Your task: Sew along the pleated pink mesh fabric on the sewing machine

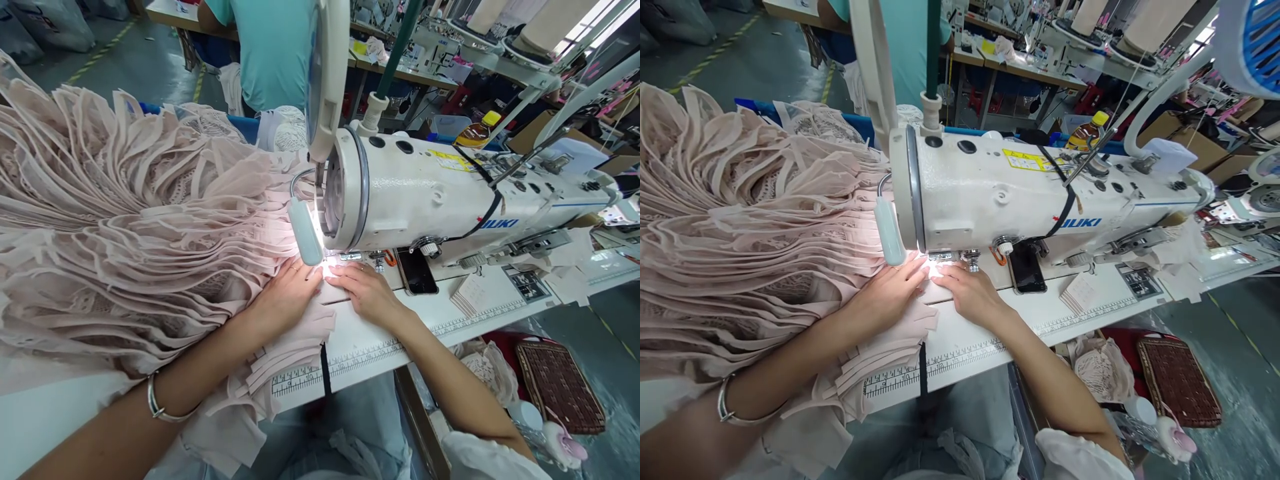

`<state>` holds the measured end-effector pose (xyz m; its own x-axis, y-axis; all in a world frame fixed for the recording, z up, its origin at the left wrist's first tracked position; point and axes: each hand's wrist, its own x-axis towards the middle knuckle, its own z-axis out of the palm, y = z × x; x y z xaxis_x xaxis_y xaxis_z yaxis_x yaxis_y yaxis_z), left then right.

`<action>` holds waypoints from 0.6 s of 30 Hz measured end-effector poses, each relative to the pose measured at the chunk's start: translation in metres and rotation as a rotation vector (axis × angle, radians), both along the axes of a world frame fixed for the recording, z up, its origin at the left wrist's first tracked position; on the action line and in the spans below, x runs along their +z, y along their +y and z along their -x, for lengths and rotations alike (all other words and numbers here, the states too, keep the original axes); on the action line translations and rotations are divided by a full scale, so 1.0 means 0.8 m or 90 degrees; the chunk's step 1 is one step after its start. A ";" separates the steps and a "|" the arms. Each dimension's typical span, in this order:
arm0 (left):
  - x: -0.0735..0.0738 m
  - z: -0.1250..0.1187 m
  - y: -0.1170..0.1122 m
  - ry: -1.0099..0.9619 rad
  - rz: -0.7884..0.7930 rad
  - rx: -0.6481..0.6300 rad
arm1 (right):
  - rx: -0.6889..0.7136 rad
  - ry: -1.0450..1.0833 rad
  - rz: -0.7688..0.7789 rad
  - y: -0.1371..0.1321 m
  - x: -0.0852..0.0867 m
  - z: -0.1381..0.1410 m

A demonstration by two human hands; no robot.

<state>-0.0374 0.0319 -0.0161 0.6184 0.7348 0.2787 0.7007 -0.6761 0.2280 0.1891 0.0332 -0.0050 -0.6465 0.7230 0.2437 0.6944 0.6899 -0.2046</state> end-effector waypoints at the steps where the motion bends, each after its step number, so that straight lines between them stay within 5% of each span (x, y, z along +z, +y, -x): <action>1: 0.000 -0.001 0.001 -0.006 0.001 0.007 | -0.004 -0.007 0.009 0.000 0.001 0.002; 18: 0.003 -0.015 0.002 0.056 0.035 0.145 | -0.093 -0.152 0.117 0.005 0.007 0.020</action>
